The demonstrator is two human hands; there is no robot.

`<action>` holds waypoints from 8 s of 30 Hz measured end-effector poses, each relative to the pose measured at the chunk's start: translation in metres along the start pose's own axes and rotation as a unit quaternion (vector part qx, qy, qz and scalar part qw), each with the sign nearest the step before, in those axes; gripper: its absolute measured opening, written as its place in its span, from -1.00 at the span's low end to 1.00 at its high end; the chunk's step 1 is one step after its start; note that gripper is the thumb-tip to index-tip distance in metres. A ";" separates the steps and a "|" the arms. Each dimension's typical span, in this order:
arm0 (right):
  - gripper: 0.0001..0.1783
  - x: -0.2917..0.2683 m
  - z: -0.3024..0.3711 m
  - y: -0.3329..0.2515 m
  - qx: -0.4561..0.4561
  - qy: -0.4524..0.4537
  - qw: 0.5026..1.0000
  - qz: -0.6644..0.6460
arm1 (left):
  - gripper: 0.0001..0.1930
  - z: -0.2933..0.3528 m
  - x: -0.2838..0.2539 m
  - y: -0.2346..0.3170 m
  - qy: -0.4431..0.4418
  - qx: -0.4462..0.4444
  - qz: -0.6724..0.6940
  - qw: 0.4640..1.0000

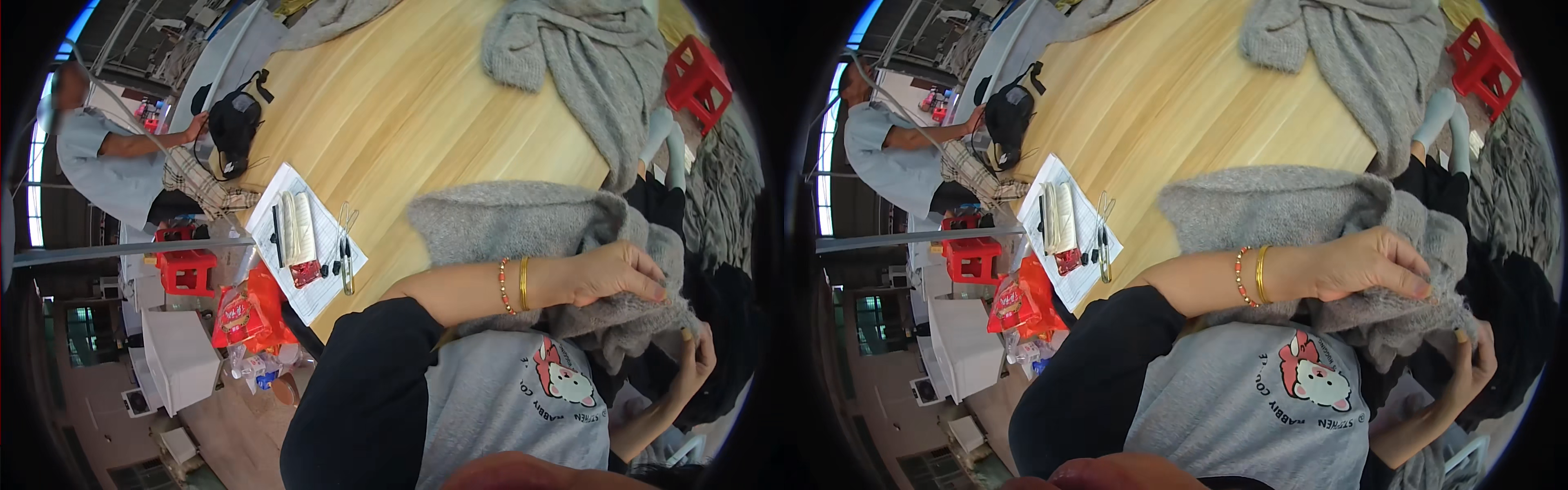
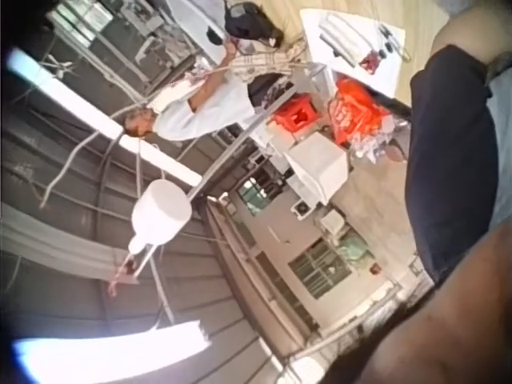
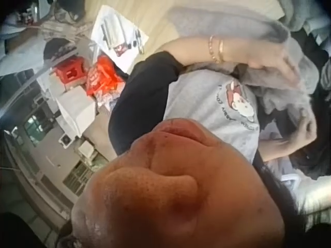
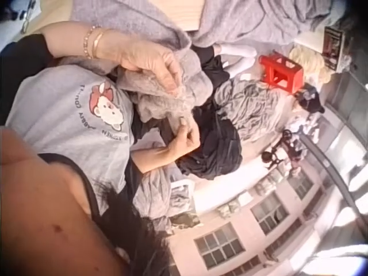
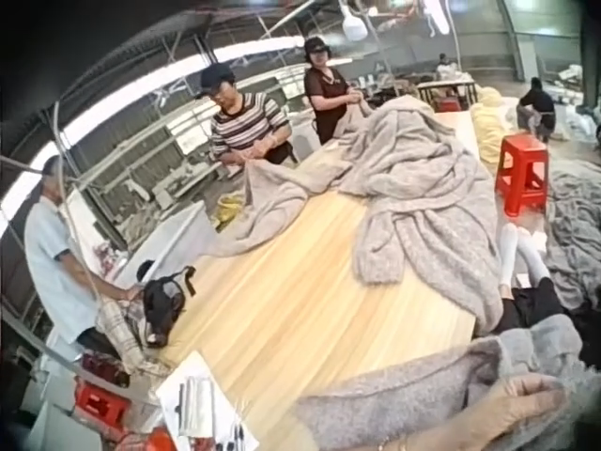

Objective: The person is inspecting grey fuzzy fabric garments for quality control, checking seams and removing loose threads.

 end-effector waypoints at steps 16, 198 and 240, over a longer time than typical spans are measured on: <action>-0.70 0.065 0.009 -0.096 -0.542 0.087 0.803 0.234 | -0.83 0.012 -0.006 0.009 0.044 0.157 -0.099 0.982; -0.67 0.080 -0.026 -0.033 -0.123 -0.137 0.980 -0.080 | -0.84 0.008 0.000 0.025 -0.008 0.449 -0.436 0.780; -0.80 0.064 -0.024 -0.035 -0.228 -0.197 0.921 -0.246 | -0.79 0.019 0.013 0.015 0.002 0.516 -0.503 0.693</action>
Point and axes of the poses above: each hand's wrist, its own z-axis away from the middle knuckle, its own x-axis out of the palm, y = z × x, the point moved 3 cm from there along -z, towards the middle knuckle, and after that the axes turned 14 degrees about y, right-handed, at the moved point
